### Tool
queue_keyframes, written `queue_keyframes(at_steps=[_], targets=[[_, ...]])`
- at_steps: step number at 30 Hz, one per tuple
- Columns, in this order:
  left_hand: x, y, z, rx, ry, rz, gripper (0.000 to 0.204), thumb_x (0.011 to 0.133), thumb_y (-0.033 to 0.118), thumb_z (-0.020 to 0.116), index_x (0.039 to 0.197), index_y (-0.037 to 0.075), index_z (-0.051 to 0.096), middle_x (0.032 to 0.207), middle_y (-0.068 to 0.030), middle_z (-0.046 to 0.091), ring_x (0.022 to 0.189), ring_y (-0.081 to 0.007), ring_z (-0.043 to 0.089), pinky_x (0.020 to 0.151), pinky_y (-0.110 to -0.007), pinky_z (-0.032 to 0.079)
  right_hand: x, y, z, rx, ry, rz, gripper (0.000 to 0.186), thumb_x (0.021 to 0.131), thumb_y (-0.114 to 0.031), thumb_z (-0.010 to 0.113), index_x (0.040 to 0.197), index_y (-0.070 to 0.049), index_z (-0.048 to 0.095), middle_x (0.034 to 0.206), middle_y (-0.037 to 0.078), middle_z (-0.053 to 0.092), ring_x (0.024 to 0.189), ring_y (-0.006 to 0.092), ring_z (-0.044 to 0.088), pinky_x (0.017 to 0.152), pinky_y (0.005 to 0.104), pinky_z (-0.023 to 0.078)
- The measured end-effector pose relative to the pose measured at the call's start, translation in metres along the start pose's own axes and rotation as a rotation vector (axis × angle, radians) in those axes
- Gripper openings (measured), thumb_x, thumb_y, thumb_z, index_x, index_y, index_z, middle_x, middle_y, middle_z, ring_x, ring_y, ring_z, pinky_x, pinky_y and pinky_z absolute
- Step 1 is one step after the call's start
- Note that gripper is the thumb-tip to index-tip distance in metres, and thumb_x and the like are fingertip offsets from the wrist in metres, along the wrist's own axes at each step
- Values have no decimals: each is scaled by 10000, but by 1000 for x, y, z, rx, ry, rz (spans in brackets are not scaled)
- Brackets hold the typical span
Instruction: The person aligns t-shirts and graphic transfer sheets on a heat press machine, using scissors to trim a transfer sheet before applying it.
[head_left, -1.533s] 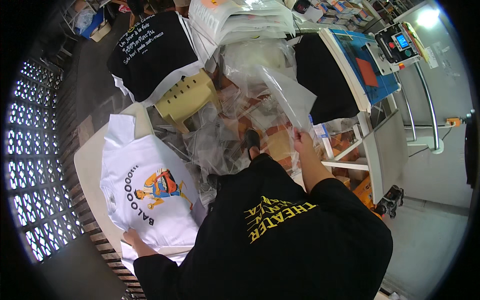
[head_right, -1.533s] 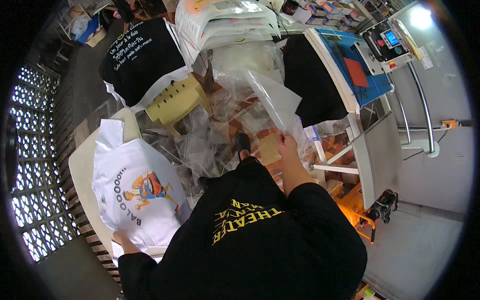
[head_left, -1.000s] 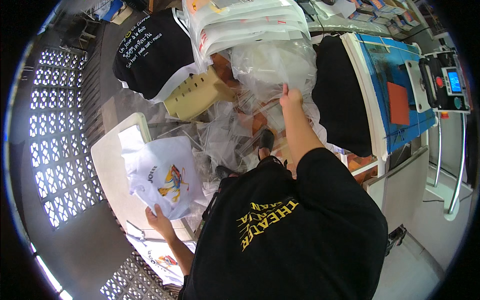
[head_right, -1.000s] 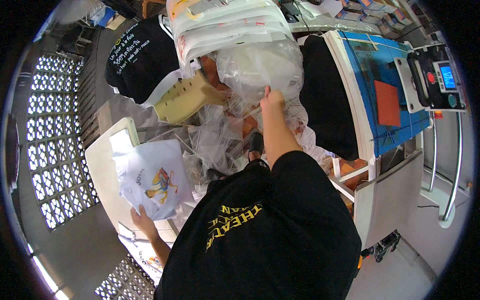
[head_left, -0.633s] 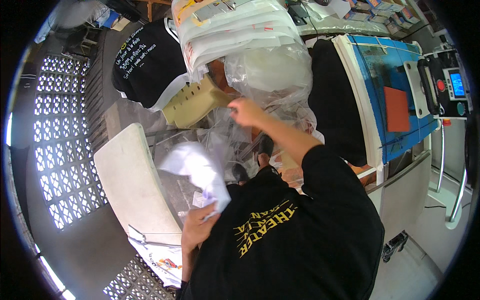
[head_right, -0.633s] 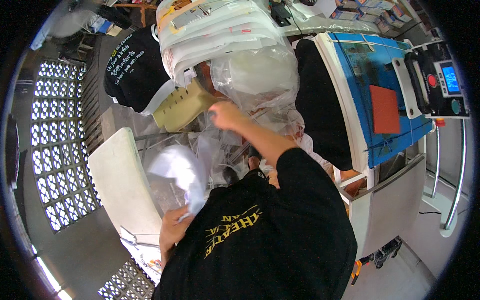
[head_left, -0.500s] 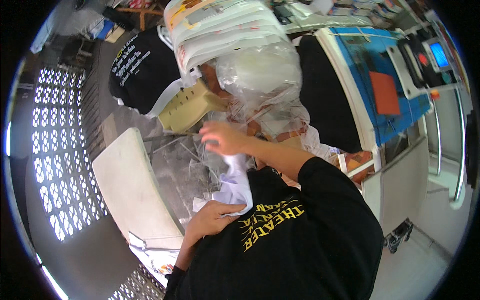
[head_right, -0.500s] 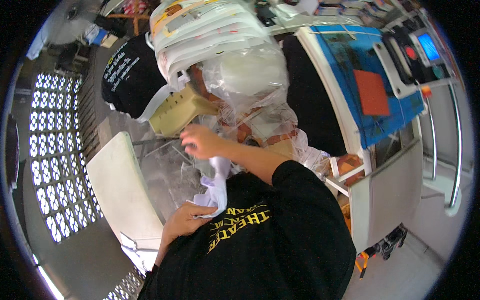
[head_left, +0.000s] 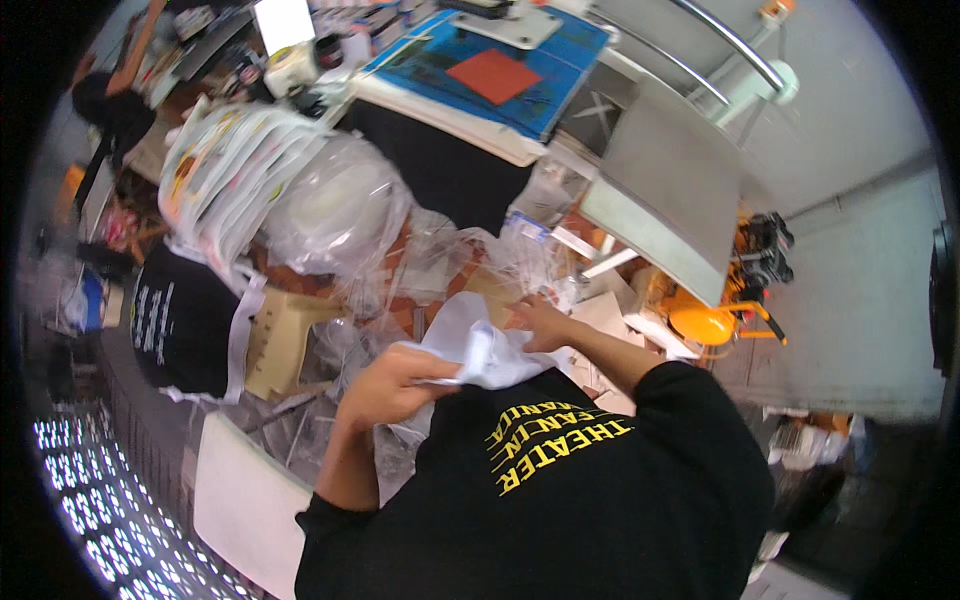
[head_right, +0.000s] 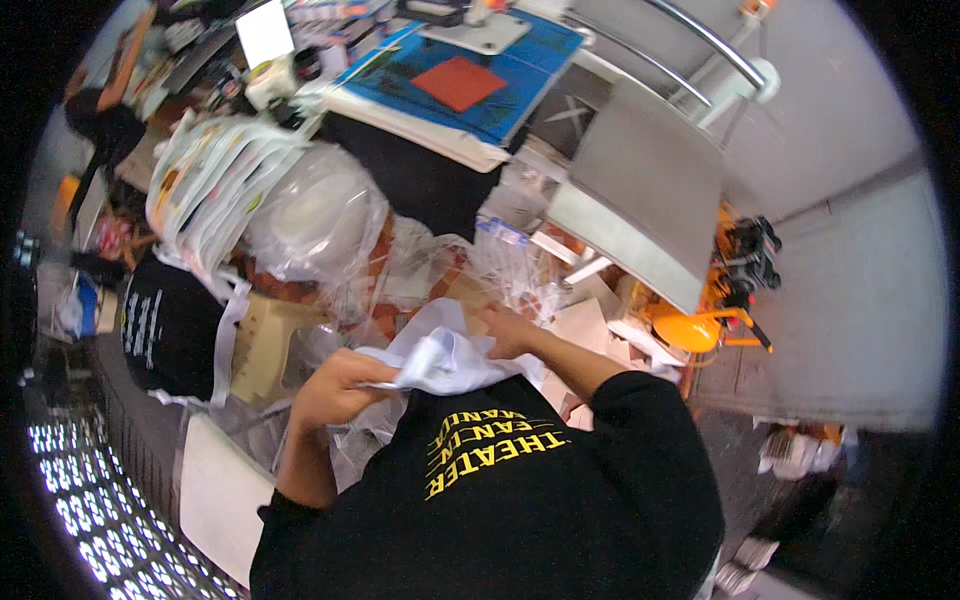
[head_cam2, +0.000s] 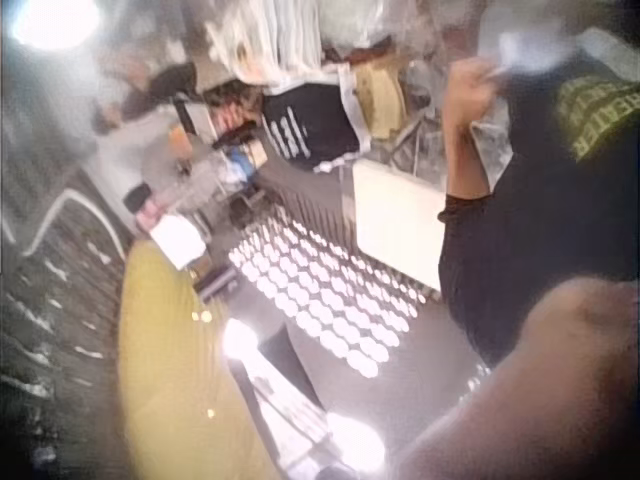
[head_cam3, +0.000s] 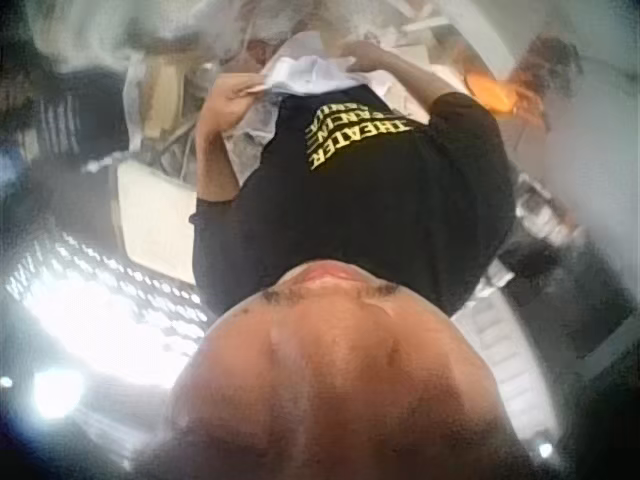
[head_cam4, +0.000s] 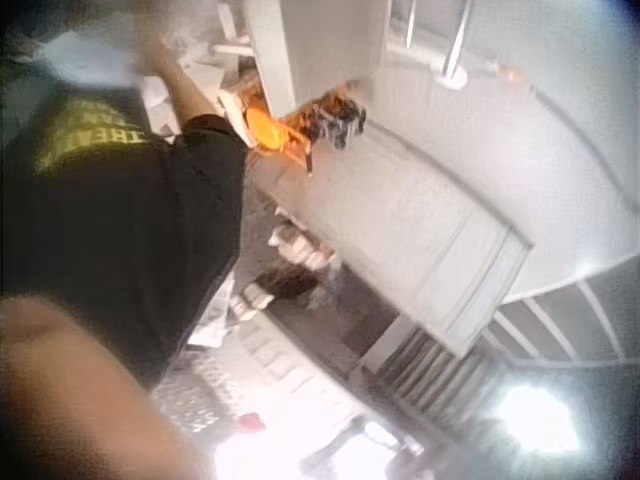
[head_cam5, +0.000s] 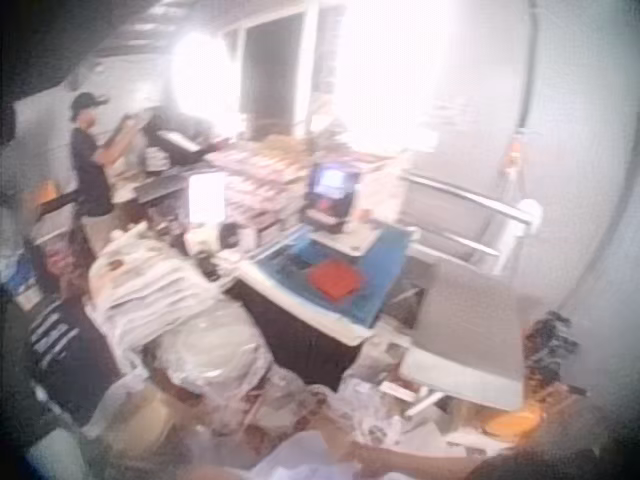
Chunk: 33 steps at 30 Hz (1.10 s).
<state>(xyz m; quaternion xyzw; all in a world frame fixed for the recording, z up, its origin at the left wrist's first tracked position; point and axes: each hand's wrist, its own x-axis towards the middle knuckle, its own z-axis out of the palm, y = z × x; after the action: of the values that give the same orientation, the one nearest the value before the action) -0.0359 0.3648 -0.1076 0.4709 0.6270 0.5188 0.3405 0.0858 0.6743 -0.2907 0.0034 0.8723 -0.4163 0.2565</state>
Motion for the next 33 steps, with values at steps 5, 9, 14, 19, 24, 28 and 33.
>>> queue_keyframes(at_steps=[5, 9, 14, 19, 24, 28, 33], targets=[[88, 44, 27, 19, -366, 164, 268, 786, -37, 734, 1053, -16, 720, 926, -181, 736, 843, -267, 725, 756, -346, 543, -20, 25, 33, 44, 153, -261, 497, 697, -233, 765, 1171, -99, 700, 1320, 150, 609, 1232, 338, 553, 1043, 421, 423], [118, 47, 7, 131, -187, 15, 211, 778, -21, 754, 986, -11, 727, 867, -156, 731, 790, -238, 710, 730, -324, 535, -150, 35, -23, 536, 774, 9, 411, 733, 12, 692, 1137, -56, 715, 1100, 97, 728, 984, 207, 677, 912, 348, 513], [185, 40, -2, 404, -99, 135, 112, 764, -17, 748, 861, 1, 694, 782, -132, 691, 698, -246, 673, 645, -326, 508, -285, -1, -68, 562, 946, 396, 269, 792, -67, 767, 661, -69, 532, 732, 8, 622, 731, 73, 562, 654, 260, 459], [258, 59, -1, 409, -8, 82, 181, 668, -74, 737, 808, 9, 660, 717, -100, 641, 649, -192, 618, 597, -305, 458, -326, -2, -107, 535, 384, 475, 180, 772, -153, 791, 851, -24, 694, 728, 25, 637, 724, 115, 580, 660, 271, 466], [320, 52, -5, 377, -14, -46, 189, 617, -93, 677, 757, 21, 622, 680, -25, 579, 632, -118, 561, 586, -248, 416, -353, 93, -112, 451, 480, 443, 134, 737, -65, 686, 855, -9, 659, 790, 93, 665, 796, 171, 634, 710, 308, 489], [387, 64, -27, 96, 50, -69, 180, 652, -47, 667, 799, 42, 614, 767, 2, 571, 696, -81, 532, 647, -214, 413, -415, 88, -209, 733, 1082, 340, 158, 682, 89, 558, 772, -35, 523, 903, 56, 645, 870, 151, 606, 752, 293, 485], [545, 95, -50, 444, 276, 37, 137, 743, 64, 660, 868, 16, 631, 816, -10, 606, 741, -92, 539, 685, -219, 427, -442, 77, -396, 64, 1382, 611, 207, 764, 6, 586, 958, -20, 655, 914, 86, 664, 882, 150, 604, 753, 297, 479]])
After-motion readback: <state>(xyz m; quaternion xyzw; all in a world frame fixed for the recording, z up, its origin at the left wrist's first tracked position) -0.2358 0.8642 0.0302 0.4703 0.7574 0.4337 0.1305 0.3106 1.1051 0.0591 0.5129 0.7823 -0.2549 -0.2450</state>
